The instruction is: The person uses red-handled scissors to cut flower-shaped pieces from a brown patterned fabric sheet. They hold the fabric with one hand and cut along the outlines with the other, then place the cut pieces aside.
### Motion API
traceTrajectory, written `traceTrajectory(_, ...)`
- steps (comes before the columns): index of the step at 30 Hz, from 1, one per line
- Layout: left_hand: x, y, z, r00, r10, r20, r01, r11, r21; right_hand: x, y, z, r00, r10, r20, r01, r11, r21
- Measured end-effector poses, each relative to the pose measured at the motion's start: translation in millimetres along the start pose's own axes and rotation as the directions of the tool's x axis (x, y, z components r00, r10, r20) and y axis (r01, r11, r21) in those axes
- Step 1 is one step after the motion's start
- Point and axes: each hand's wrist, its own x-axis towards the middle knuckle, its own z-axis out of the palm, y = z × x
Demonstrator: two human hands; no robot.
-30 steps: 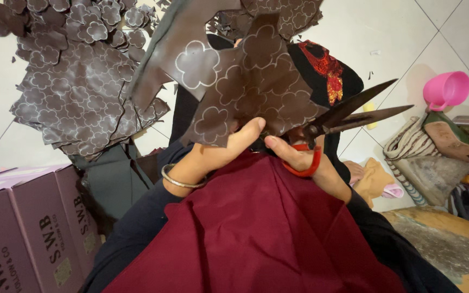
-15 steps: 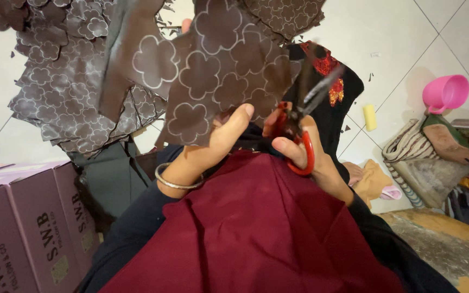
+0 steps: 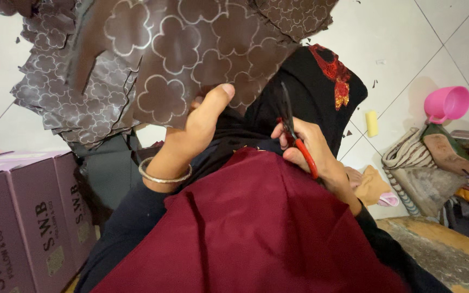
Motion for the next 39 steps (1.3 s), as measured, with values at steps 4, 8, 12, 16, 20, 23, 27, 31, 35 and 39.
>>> traceTrajectory(4,0,2,-1,0.997,0.025,0.077,-0.016,0.993,-0.116,-1,-1,0,0.998,-0.029,0.049,0.031,0.999,-0.036)
traceTrajectory(8,0,0,-2,0.989,-0.061,0.131,0.086,0.976,-0.199,-3,-2,1,0.997,0.005,0.073,-0.002,0.999,-0.038)
traceTrajectory(12,1,-5,-4,0.984,-0.098,0.148,0.132,0.961,-0.244,-4,-2,0,0.996,-0.012,0.089,0.017,0.999,-0.050)
traceTrajectory(16,0,-10,-4,0.989,-0.090,0.117,0.115,0.965,-0.236,-4,-2,-1,0.995,-0.048,0.092,0.055,0.996,-0.075)
traceTrajectory(20,2,-8,-3,0.984,-0.104,0.148,0.148,0.935,-0.323,-5,-2,-2,0.992,-0.061,0.110,0.070,0.995,-0.075)
traceTrajectory(23,3,1,-4,0.964,-0.102,0.246,0.194,0.901,-0.387,-5,-2,-2,0.993,-0.060,0.104,0.069,0.994,-0.083)
traceTrajectory(27,3,16,-3,0.906,-0.224,0.359,0.320,0.918,-0.236,-6,-3,-5,0.994,-0.062,0.085,0.067,0.995,-0.068)
traceTrajectory(31,5,22,-2,0.892,-0.228,0.390,0.331,0.917,-0.222,-7,-4,-9,0.997,-0.010,0.082,0.013,0.999,-0.043)
traceTrajectory(35,4,22,-5,0.917,-0.313,0.247,0.307,0.950,0.062,-8,-7,-14,0.991,-0.025,0.129,0.035,0.997,-0.072)
traceTrajectory(39,6,22,-6,0.940,-0.275,0.204,0.241,0.954,0.177,-8,-8,-16,0.989,-0.002,0.145,0.015,0.996,-0.091)
